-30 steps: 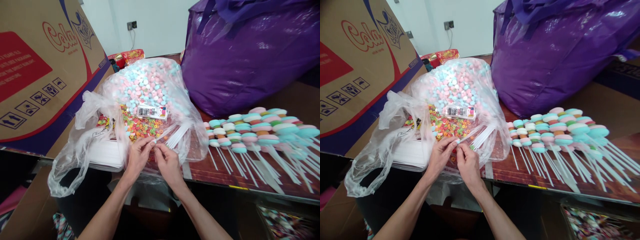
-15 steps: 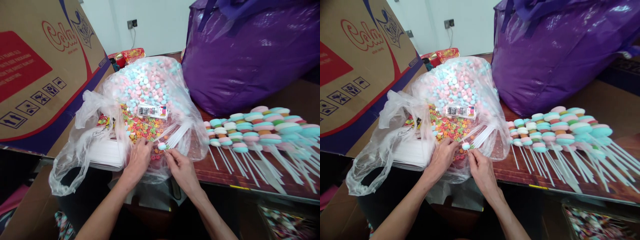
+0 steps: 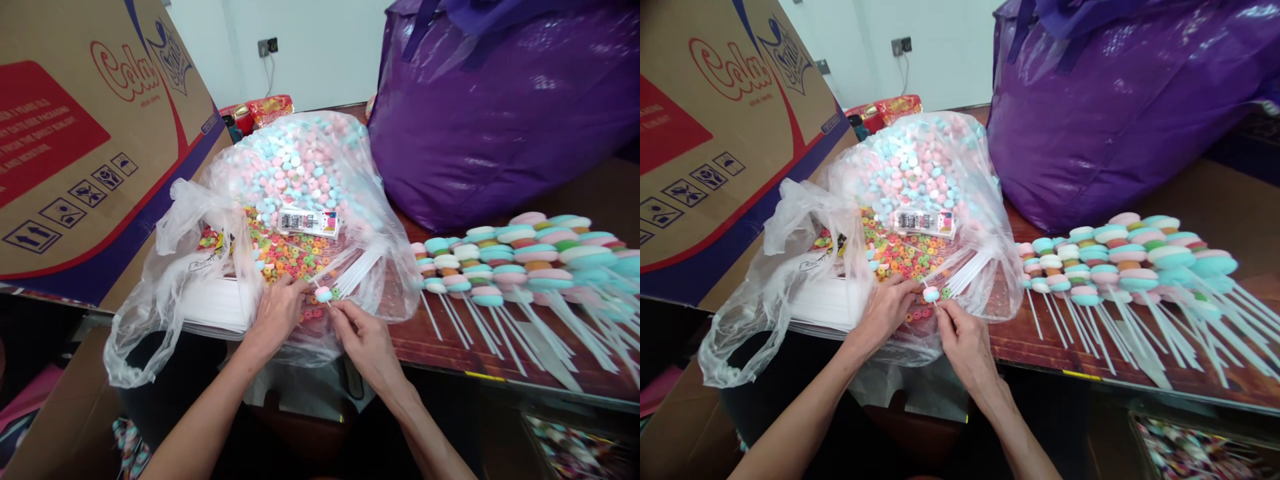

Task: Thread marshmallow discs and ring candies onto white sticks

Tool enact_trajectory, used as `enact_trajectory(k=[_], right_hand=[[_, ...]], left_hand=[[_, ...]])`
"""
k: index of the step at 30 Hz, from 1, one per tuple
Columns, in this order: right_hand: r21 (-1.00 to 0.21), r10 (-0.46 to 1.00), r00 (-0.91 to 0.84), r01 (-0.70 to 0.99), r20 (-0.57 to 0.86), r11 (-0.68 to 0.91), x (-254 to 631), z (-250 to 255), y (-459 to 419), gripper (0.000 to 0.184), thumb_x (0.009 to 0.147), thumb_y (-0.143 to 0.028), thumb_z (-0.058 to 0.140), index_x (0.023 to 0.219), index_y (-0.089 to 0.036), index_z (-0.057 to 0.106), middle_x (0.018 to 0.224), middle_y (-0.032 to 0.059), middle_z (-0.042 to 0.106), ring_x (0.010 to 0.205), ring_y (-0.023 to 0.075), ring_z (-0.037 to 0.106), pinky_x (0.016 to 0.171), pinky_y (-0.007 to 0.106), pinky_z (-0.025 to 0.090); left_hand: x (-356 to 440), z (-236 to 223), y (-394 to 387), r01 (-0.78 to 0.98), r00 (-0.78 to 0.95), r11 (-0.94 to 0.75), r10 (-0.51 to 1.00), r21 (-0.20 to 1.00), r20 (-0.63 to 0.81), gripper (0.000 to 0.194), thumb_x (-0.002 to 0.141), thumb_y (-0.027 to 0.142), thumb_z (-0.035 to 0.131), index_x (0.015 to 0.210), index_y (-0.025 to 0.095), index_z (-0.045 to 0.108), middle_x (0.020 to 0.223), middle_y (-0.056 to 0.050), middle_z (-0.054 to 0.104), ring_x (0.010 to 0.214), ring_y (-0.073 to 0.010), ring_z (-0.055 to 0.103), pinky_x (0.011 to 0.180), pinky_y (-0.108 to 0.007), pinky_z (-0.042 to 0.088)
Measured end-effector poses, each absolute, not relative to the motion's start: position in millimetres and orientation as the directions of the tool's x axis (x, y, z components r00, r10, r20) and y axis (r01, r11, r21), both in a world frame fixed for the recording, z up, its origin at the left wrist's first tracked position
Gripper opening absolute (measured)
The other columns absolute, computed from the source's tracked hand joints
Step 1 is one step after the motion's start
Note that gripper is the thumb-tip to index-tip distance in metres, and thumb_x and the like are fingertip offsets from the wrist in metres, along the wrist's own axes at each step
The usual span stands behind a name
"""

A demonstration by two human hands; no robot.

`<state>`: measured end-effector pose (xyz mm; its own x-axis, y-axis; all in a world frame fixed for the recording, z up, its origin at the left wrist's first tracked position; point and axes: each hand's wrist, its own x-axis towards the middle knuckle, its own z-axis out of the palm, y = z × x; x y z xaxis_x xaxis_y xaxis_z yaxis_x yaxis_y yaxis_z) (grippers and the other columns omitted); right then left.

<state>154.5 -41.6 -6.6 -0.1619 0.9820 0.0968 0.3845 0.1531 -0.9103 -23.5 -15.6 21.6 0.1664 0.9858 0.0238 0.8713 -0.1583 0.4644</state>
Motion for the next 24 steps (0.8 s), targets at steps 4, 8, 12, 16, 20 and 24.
enact_trajectory(k=[4, 8, 12, 16, 20, 24], right_hand=[[-0.917, 0.978, -0.182, 0.364, 0.101, 0.162, 155.7, -3.6, -43.5, 0.031, 0.098, -0.039, 0.048, 0.09, -0.018, 0.068, 0.059, -0.0024, 0.052, 0.053, 0.0123, 0.048, 0.052, 0.023, 0.038], [-0.928, 0.972, -0.21, 0.329, 0.107, 0.173, 153.1, 2.1, -45.9, 0.029, 0.097, -0.038, 0.049, 0.092, -0.017, 0.069, 0.06, -0.0028, 0.052, 0.054, 0.0121, 0.049, 0.052, 0.022, 0.039], [-0.93, 0.968, -0.222, 0.318, 0.116, 0.185, 148.0, 5.1, -44.5, 0.028, 0.097, -0.035, 0.049, 0.09, -0.017, 0.07, 0.059, -0.0032, 0.051, 0.053, 0.0116, 0.047, 0.052, 0.022, 0.038], [-0.924, 0.972, -0.208, 0.336, 0.114, 0.18, 142.7, 3.5, -42.2, 0.028, 0.096, -0.034, 0.05, 0.088, -0.017, 0.07, 0.058, -0.0034, 0.051, 0.052, 0.0114, 0.046, 0.052, 0.022, 0.038], [-0.935, 0.982, -0.163, 0.323, 0.095, 0.144, 137.1, 0.2, -42.3, 0.029, 0.097, -0.036, 0.049, 0.089, -0.017, 0.069, 0.057, -0.0039, 0.049, 0.052, 0.0113, 0.045, 0.051, 0.022, 0.037], [-0.955, 0.982, -0.169, 0.267, 0.083, 0.127, 135.6, -0.6, -43.1, 0.029, 0.097, -0.038, 0.05, 0.093, -0.018, 0.071, 0.057, -0.0041, 0.048, 0.052, 0.0114, 0.045, 0.052, 0.022, 0.037]], left_hand=[[-26.5, 13.7, -7.2, 0.596, -0.012, -0.017, 0.999, 0.803, 0.03, 0.016, 0.088, 0.019, 0.057, 0.086, 0.016, 0.073, 0.085, -0.005, 0.068, 0.079, -0.0167, 0.061, 0.077, -0.028, 0.048], [-29.0, 12.9, -7.7, 0.119, -0.088, 0.158, 0.985, 0.98, -0.149, 0.023, 0.081, 0.032, 0.068, 0.094, 0.013, 0.072, 0.068, 0.0, 0.065, 0.06, -0.0123, 0.057, 0.06, -0.024, 0.047], [-27.6, 15.2, -11.6, -0.067, -0.093, 0.148, 0.984, 0.987, -0.154, 0.027, 0.075, 0.035, 0.075, 0.092, 0.013, 0.074, 0.066, 0.001, 0.067, 0.059, -0.0108, 0.057, 0.061, -0.023, 0.048], [-24.4, 10.9, -15.5, 0.113, -0.135, 0.032, 0.991, 0.993, -0.017, 0.017, 0.078, 0.028, 0.072, 0.09, 0.017, 0.077, 0.083, -0.004, 0.075, 0.076, -0.0156, 0.066, 0.075, -0.027, 0.053], [-23.0, 5.3, -16.5, 0.214, -0.184, -0.032, 0.98, 0.976, 0.072, 0.021, 0.081, 0.025, 0.069, 0.1, 0.019, 0.078, 0.102, -0.006, 0.077, 0.093, -0.0191, 0.069, 0.088, -0.031, 0.053], [-26.0, 5.4, -13.3, -0.045, -0.223, 0.08, 0.971, 0.996, -0.088, 0.037, 0.086, 0.037, 0.067, 0.116, 0.015, 0.071, 0.101, -0.008, 0.077, 0.081, -0.0156, 0.069, 0.079, -0.029, 0.055]])
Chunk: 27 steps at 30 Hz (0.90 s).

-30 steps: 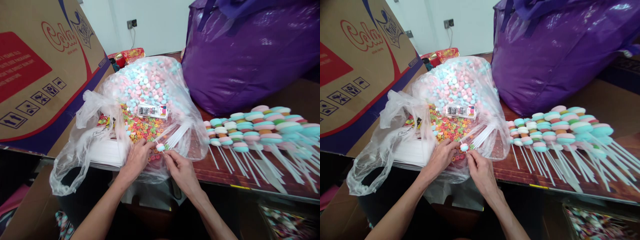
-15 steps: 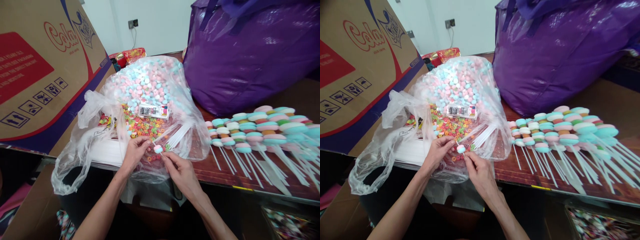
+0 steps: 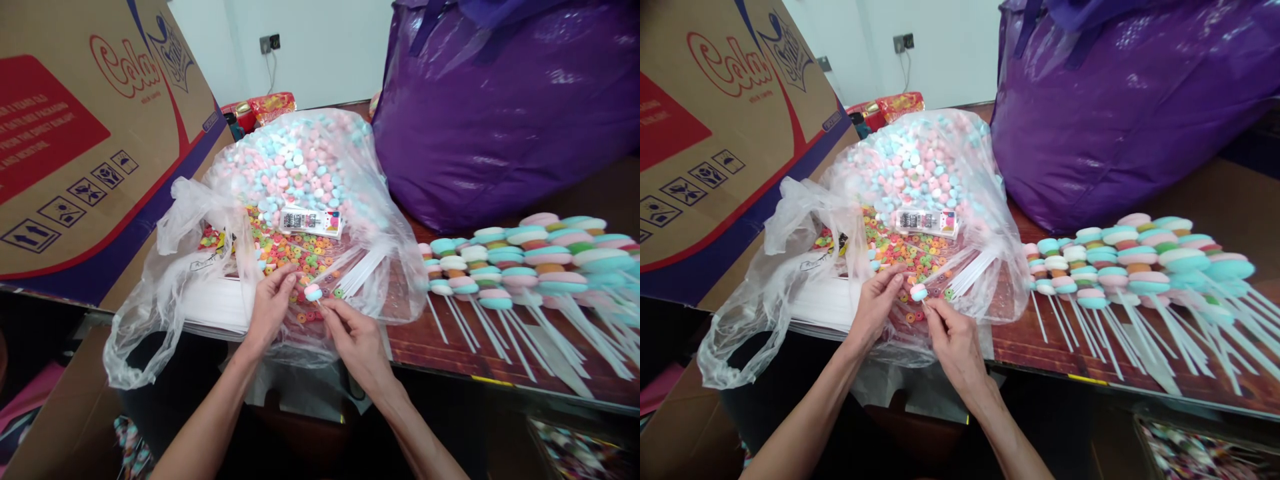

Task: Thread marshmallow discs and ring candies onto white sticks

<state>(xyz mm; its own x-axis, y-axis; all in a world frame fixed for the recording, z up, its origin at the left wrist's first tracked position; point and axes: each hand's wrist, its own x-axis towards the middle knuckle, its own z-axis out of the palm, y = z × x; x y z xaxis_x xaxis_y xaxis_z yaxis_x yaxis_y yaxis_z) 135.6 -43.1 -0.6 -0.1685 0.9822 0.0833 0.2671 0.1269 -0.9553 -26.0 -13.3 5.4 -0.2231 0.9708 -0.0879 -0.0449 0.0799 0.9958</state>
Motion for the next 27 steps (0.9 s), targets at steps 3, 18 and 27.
enact_trajectory(k=[3, 18, 27], right_hand=[[-0.959, 0.975, -0.211, 0.254, 0.074, 0.128, 137.0, 1.0, -43.2, 0.029, 0.096, -0.038, 0.051, 0.091, -0.018, 0.071, 0.057, -0.0039, 0.048, 0.051, 0.0118, 0.046, 0.052, 0.022, 0.038], [-0.924, 0.957, -0.225, 0.295, 0.181, 0.244, 137.6, -1.6, -41.2, 0.031, 0.097, -0.035, 0.049, 0.07, -0.02, 0.056, 0.055, -0.0047, 0.047, 0.051, 0.0107, 0.045, 0.053, 0.023, 0.036], [-0.968, 0.98, -0.136, 0.183, 0.148, 0.171, 130.7, -3.9, -33.3, 0.033, 0.095, -0.037, 0.054, 0.066, -0.021, 0.055, 0.056, -0.0043, 0.052, 0.05, 0.0104, 0.046, 0.052, 0.022, 0.036]], left_hand=[[-28.0, 8.2, -12.7, -0.151, -0.154, 0.106, 0.98, 0.983, -0.129, 0.043, 0.088, 0.041, 0.066, 0.122, 0.015, 0.067, 0.106, -0.01, 0.077, 0.091, -0.0169, 0.07, 0.086, -0.03, 0.055], [-18.5, 21.3, -20.6, -0.458, 0.129, 0.369, 0.928, 0.809, -0.35, 0.055, 0.067, 0.036, 0.088, 0.111, 0.015, 0.064, 0.094, -0.009, 0.078, 0.089, -0.0195, 0.073, 0.086, -0.032, 0.055], [-22.3, 32.0, -15.7, 0.189, 0.032, 0.123, 0.991, 0.974, -0.132, 0.033, 0.092, 0.039, 0.059, 0.116, 0.016, 0.065, 0.099, -0.008, 0.073, 0.092, -0.0204, 0.066, 0.085, -0.033, 0.053]])
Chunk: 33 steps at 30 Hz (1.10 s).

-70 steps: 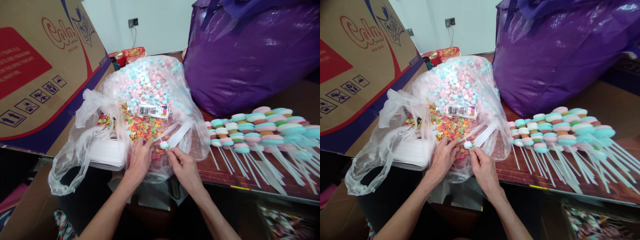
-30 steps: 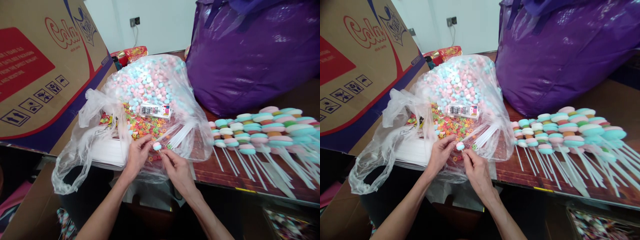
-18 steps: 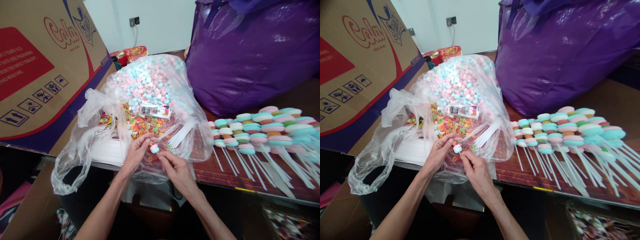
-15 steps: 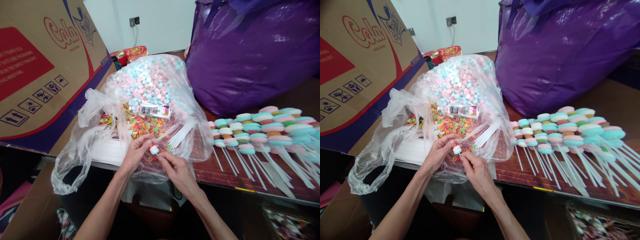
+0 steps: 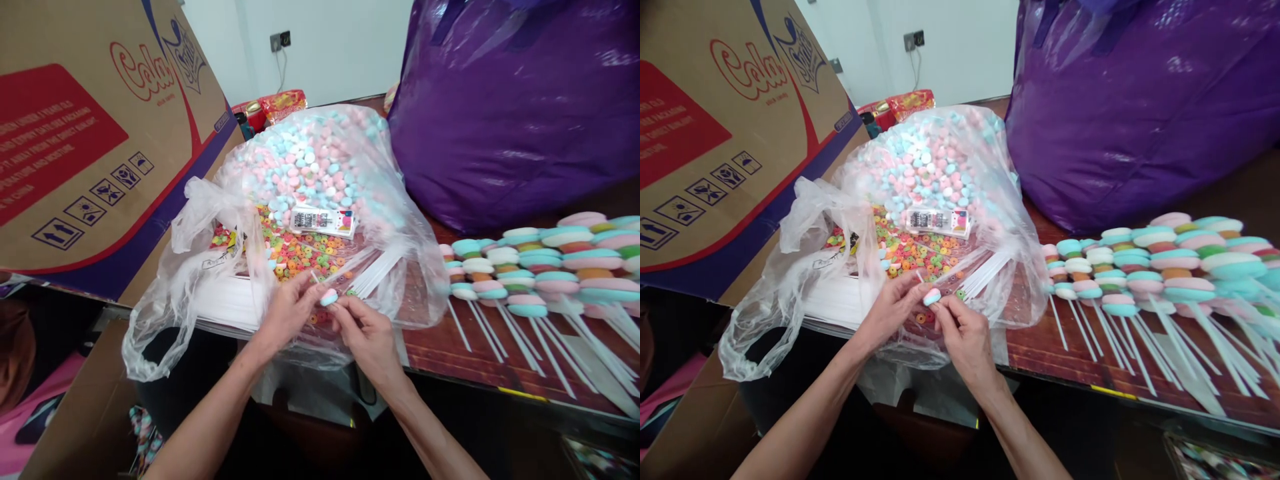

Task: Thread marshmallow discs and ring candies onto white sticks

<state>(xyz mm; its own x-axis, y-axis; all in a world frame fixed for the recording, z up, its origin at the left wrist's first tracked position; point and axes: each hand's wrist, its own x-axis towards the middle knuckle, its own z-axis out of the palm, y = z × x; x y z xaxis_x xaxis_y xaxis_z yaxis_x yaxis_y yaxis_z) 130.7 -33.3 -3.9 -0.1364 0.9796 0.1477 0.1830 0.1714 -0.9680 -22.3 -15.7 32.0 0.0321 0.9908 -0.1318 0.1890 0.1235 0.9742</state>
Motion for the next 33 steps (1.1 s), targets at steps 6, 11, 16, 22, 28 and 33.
enact_trajectory(k=[6, 11, 16, 22, 28, 33], right_hand=[[-0.985, 0.993, -0.083, 0.148, 0.083, 0.094, 136.2, -5.5, -27.2, 0.035, 0.093, -0.04, 0.057, 0.064, -0.021, 0.054, 0.056, -0.0036, 0.052, 0.049, 0.0106, 0.045, 0.048, 0.022, 0.035], [-0.985, 0.992, -0.1, 0.142, 0.081, 0.095, 133.9, -10.3, -28.2, 0.032, 0.093, -0.04, 0.056, 0.068, -0.02, 0.057, 0.057, -0.0038, 0.051, 0.049, 0.0104, 0.044, 0.047, 0.022, 0.034], [-0.983, 0.99, -0.117, 0.157, 0.073, 0.091, 133.0, -8.9, -28.6, 0.031, 0.093, -0.039, 0.055, 0.068, -0.02, 0.056, 0.056, -0.0042, 0.05, 0.049, 0.0103, 0.044, 0.048, 0.022, 0.034], [-0.981, 0.989, -0.123, 0.166, 0.082, 0.102, 134.5, -11.6, -29.8, 0.032, 0.094, -0.041, 0.055, 0.07, -0.021, 0.056, 0.057, -0.004, 0.051, 0.05, 0.0104, 0.045, 0.048, 0.021, 0.035], [-0.984, 0.99, -0.116, 0.149, 0.082, 0.099, 133.8, -12.9, -29.8, 0.032, 0.094, -0.041, 0.055, 0.07, -0.02, 0.056, 0.057, -0.0042, 0.05, 0.049, 0.0102, 0.044, 0.047, 0.022, 0.035], [-0.992, 0.997, -0.02, 0.1, 0.069, 0.071, 136.8, -11.1, -30.9, 0.032, 0.093, -0.044, 0.058, 0.072, -0.02, 0.058, 0.057, -0.0044, 0.052, 0.047, 0.0098, 0.044, 0.046, 0.022, 0.035]], left_hand=[[-64.5, 56.7, 10.6, 0.992, -0.057, 0.047, 0.995, 0.12, 0.08, 0.034, 0.094, 0.011, 0.042, 0.112, 0.02, 0.069, 0.113, -0.015, 0.065, 0.112, -0.0297, 0.057, 0.092, -0.04, 0.047], [-74.7, 53.2, 21.3, 0.998, 0.057, -0.057, 0.998, -0.019, -0.026, 0.035, 0.094, 0.014, 0.042, 0.116, 0.024, 0.067, 0.106, -0.012, 0.062, 0.098, -0.0266, 0.061, 0.079, -0.034, 0.048], [-68.3, 46.0, 22.7, 0.995, 0.082, -0.079, 0.996, -0.053, 0.042, 0.035, 0.092, 0.013, 0.04, 0.109, 0.024, 0.069, 0.101, -0.011, 0.06, 0.094, -0.0263, 0.061, 0.074, -0.032, 0.047], [-71.3, 46.7, 26.2, 0.999, -0.018, 0.018, 1.0, -0.034, 0.017, 0.025, 0.094, 0.023, 0.047, 0.1, 0.019, 0.071, 0.104, -0.012, 0.064, 0.096, -0.0258, 0.062, 0.079, -0.033, 0.048], [-66.7, 45.5, 29.6, 0.997, 0.055, -0.052, 0.996, 0.051, -0.067, 0.029, 0.095, 0.021, 0.044, 0.098, 0.016, 0.073, 0.101, -0.015, 0.068, 0.095, -0.0261, 0.064, 0.082, -0.034, 0.047], [-46.2, 30.7, 30.7, 0.84, 0.277, -0.192, 0.956, 0.507, -0.097, 0.019, 0.086, 0.024, 0.057, 0.092, 0.02, 0.074, 0.09, -0.004, 0.073, 0.084, -0.0203, 0.064, 0.078, -0.028, 0.047]])
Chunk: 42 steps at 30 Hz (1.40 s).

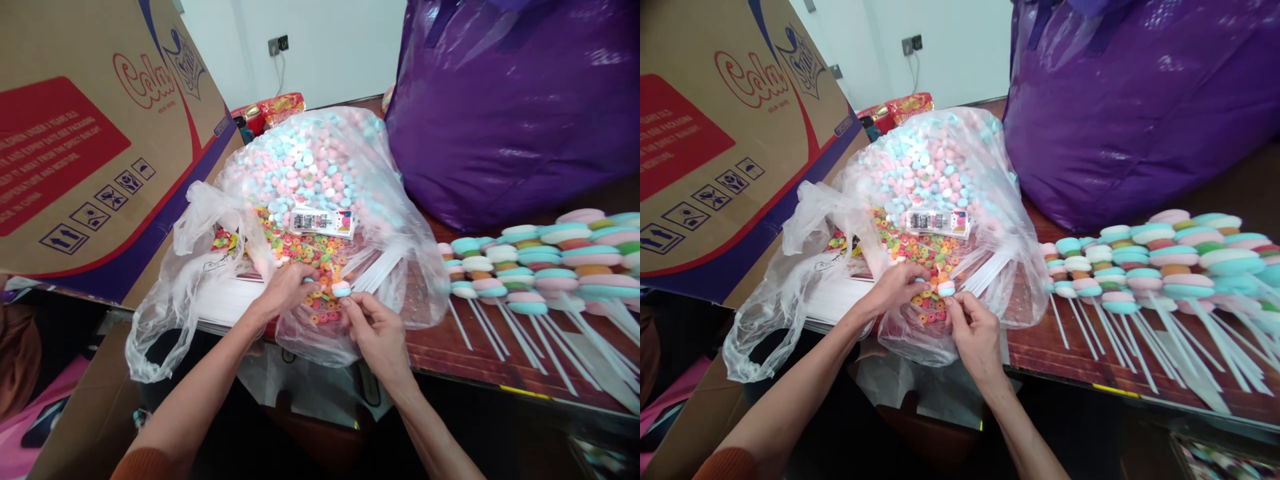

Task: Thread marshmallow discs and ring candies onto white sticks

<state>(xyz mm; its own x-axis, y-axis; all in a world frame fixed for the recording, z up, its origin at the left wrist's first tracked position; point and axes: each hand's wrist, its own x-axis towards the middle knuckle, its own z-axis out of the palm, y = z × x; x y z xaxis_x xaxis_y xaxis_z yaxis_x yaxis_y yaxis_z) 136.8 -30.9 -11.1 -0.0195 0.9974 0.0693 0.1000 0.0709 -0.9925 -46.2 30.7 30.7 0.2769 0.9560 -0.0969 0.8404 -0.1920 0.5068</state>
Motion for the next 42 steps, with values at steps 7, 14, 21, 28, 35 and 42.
enact_trajectory(k=[7, 14, 21, 28, 35, 42], right_hand=[[-0.997, 0.994, 0.11, -0.07, 0.029, 0.037, 140.1, -9.6, -31.0, 0.034, 0.092, -0.044, 0.06, 0.07, -0.019, 0.056, 0.057, -0.0049, 0.052, 0.043, 0.0077, 0.04, 0.042, 0.021, 0.031], [-0.997, 0.995, 0.1, -0.073, 0.028, 0.035, 138.2, -8.2, -29.7, 0.035, 0.09, -0.045, 0.062, 0.069, -0.019, 0.056, 0.056, -0.0049, 0.052, 0.043, 0.0073, 0.04, 0.042, 0.02, 0.032], [-0.998, 0.995, 0.095, -0.058, 0.033, 0.038, 137.8, -8.9, -30.2, 0.032, 0.09, -0.044, 0.063, 0.071, -0.019, 0.058, 0.055, -0.0052, 0.053, 0.042, 0.0073, 0.041, 0.042, 0.02, 0.032], [-0.998, 0.998, 0.03, -0.044, 0.051, 0.052, 141.4, -9.8, -30.7, 0.025, 0.092, -0.041, 0.059, 0.089, -0.017, 0.066, 0.062, -0.0038, 0.057, 0.045, 0.0081, 0.043, 0.044, 0.021, 0.035], [-0.989, 0.993, -0.063, 0.098, 0.101, 0.107, 148.9, -11.3, -46.3, 0.027, 0.095, -0.037, 0.056, 0.102, -0.016, 0.07, 0.058, -0.0037, 0.052, 0.049, 0.0104, 0.046, 0.047, 0.022, 0.038], [-0.954, 0.971, -0.153, 0.208, 0.185, 0.215, 146.5, -7.2, -54.1, 0.025, 0.096, -0.033, 0.055, 0.102, -0.016, 0.073, 0.06, -0.0027, 0.053, 0.052, 0.0111, 0.049, 0.051, 0.023, 0.04]], left_hand=[[-48.5, 15.6, 25.7, 0.457, 0.054, 0.009, 0.998, 0.89, -0.038, 0.021, 0.082, 0.021, 0.056, 0.095, 0.014, 0.071, 0.084, -0.004, 0.071, 0.072, -0.0148, 0.06, 0.069, -0.025, 0.048], [-42.5, 30.3, 21.1, 0.415, 0.197, -0.006, 0.977, 0.91, -0.084, 0.013, 0.086, 0.022, 0.054, 0.085, 0.016, 0.066, 0.073, -0.001, 0.064, 0.069, -0.0141, 0.059, 0.067, -0.024, 0.045], [-23.5, 23.6, 19.5, 0.694, 0.227, -0.145, 0.974, 0.706, -0.023, 0.005, 0.085, 0.018, 0.057, 0.089, 0.017, 0.06, 0.084, -0.003, 0.061, 0.081, -0.018, 0.057, 0.078, -0.031, 0.047], [-27.5, 22.6, 5.7, 0.726, 0.255, -0.191, 0.967, 0.661, -0.001, 0.016, 0.084, 0.013, 0.054, 0.097, 0.019, 0.06, 0.101, -0.007, 0.058, 0.093, -0.0212, 0.058, 0.086, -0.037, 0.049], [-37.2, 18.5, 4.2, 0.034, 0.061, 0.097, 0.993, 0.995, -0.099, 0.033, 0.074, 0.03, 0.076, 0.098, 0.018, 0.057, 0.084, 0.001, 0.064, 0.075, -0.014, 0.062, 0.065, -0.025, 0.051], [-28.7, 20.9, -1.6, -0.379, -0.139, 0.131, 0.971, 0.916, -0.196, 0.04, 0.055, 0.034, 0.092, 0.083, 0.014, 0.071, 0.071, 0.004, 0.066, 0.06, -0.006, 0.059, 0.061, -0.019, 0.049]])
